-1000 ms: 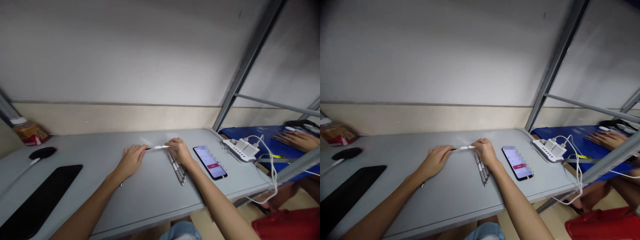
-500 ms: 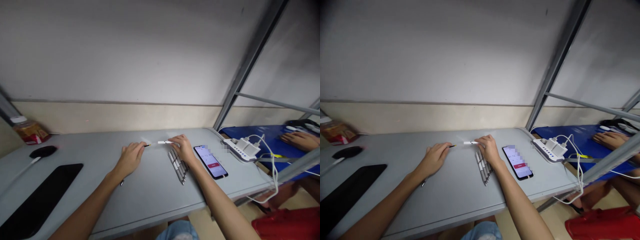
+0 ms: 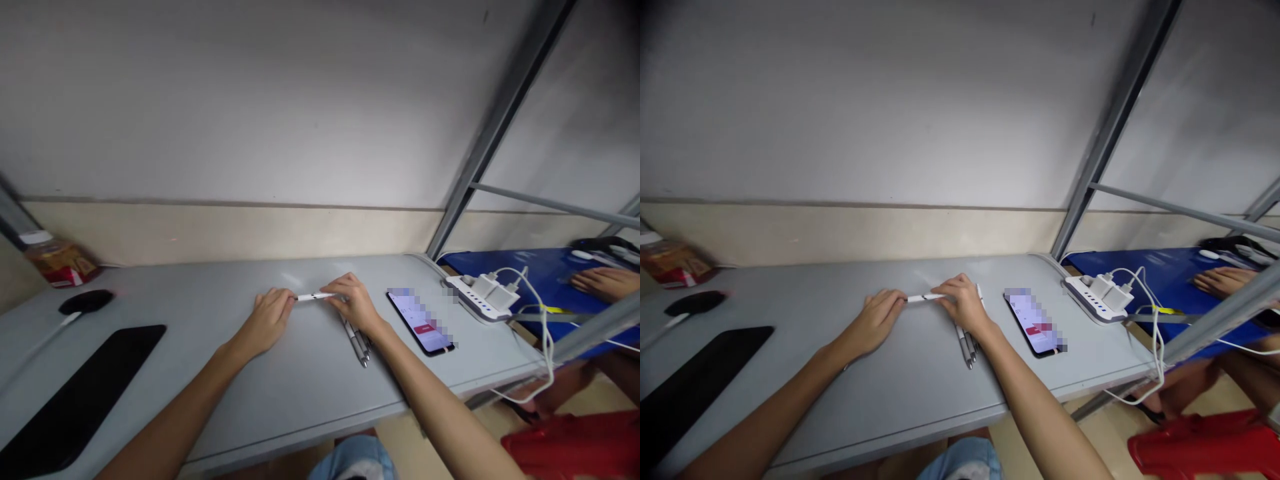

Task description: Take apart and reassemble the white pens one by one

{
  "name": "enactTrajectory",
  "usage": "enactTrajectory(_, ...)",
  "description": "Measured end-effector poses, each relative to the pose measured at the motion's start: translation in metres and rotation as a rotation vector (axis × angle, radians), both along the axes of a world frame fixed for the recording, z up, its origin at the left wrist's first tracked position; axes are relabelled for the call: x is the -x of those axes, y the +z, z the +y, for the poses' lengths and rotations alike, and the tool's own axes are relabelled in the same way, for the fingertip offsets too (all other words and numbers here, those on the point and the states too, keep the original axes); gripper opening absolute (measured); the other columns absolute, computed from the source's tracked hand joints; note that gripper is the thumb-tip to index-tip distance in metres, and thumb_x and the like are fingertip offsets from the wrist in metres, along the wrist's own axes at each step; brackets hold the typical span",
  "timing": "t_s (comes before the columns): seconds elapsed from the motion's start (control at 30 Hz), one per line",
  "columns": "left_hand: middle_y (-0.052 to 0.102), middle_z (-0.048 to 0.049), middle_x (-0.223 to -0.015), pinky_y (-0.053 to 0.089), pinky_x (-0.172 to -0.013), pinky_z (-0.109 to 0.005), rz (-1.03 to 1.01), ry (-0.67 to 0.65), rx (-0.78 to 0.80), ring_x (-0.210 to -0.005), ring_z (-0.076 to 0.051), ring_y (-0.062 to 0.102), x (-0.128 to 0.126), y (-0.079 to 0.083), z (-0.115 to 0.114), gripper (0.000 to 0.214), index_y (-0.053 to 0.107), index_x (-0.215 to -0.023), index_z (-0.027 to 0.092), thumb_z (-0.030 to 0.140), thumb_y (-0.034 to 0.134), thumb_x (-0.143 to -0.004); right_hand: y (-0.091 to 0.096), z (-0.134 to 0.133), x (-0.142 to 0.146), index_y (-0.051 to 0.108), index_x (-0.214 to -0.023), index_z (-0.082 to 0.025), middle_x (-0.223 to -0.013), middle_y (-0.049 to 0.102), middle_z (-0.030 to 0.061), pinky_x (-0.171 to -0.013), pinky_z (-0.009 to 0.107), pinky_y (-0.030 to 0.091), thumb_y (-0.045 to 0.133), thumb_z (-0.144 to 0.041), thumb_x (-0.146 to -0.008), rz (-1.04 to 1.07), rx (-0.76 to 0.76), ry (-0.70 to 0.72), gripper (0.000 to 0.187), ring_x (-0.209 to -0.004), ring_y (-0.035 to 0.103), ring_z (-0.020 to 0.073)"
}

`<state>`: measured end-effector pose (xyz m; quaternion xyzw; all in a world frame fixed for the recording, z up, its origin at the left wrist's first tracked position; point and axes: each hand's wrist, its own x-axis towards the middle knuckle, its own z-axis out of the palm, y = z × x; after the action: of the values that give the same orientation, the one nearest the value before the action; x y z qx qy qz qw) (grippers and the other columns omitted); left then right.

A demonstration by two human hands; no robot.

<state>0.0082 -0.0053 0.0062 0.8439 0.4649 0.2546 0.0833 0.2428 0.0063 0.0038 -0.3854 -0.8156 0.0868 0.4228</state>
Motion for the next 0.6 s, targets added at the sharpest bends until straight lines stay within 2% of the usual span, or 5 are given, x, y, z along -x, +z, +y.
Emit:
enactTrajectory(0.13,0.059,-0.0026,-0.089,0.035,-0.082,-0.037,0.041,-0.037,0.005,-0.090,-0.020,0.051,0.002,-0.003,0.002,0.033,0.052,-0.088,0.021,0.035,0.025,-0.099,0.002,-0.003,0.002,0.074,-0.096,-0.024,-0.091,0.072,0.0056,-0.081,0.034,0.045,0.068,-0.027,-0.083,0.082,0.026,0.024,0.015,-0.090,0.057,0.0210)
enactTrajectory(0.23,0.059,-0.0029,-0.090,0.035,-0.082,-0.037,0.016,-0.056,-0.019,-0.091,-0.020,0.050,0.003,-0.003,0.004,0.029,0.052,-0.091,0.021,0.033,0.027,-0.099,0.003,-0.007,0.003,0.074,-0.090,-0.022,-0.084,0.071,0.0048,-0.072,0.029,0.044,0.067,-0.034,-0.083,0.148,0.166,0.011,0.015,-0.078,0.057,0.0176)
enactTrajectory(0.4,0.061,-0.0040,-0.096,0.037,-0.085,-0.036,-0.056,-0.075,-0.097,-0.094,-0.020,0.052,0.004,0.006,0.004,0.020,0.054,-0.097,0.022,0.031,0.036,-0.096,0.006,-0.009,0.004,0.065,-0.064,-0.015,-0.052,0.051,-0.0023,-0.048,0.023,0.029,0.047,-0.045,-0.092,0.213,0.486,0.076,0.045,-0.047,0.037,0.0088)
enactTrajectory(0.5,0.062,-0.0034,-0.098,0.039,-0.085,-0.034,-0.131,-0.027,-0.089,-0.095,-0.020,0.055,0.006,0.008,0.005,0.019,0.055,-0.101,0.022,0.037,0.046,-0.092,0.008,-0.006,0.003,0.067,-0.073,-0.014,-0.058,0.056,-0.0014,-0.050,0.022,0.029,0.052,-0.044,-0.090,0.281,0.521,0.087,0.037,-0.050,0.040,0.0088)
enactTrajectory(0.6,0.061,0.0002,-0.079,0.041,-0.070,-0.030,-0.198,0.055,0.049,-0.075,-0.017,0.055,0.010,0.006,0.010,0.027,0.058,-0.096,0.021,0.043,0.041,-0.093,0.007,-0.003,0.001,0.071,-0.084,-0.014,-0.068,0.064,0.0016,-0.054,0.022,0.034,0.056,-0.042,-0.087,0.315,0.488,0.043,0.032,-0.056,0.047,0.0106)
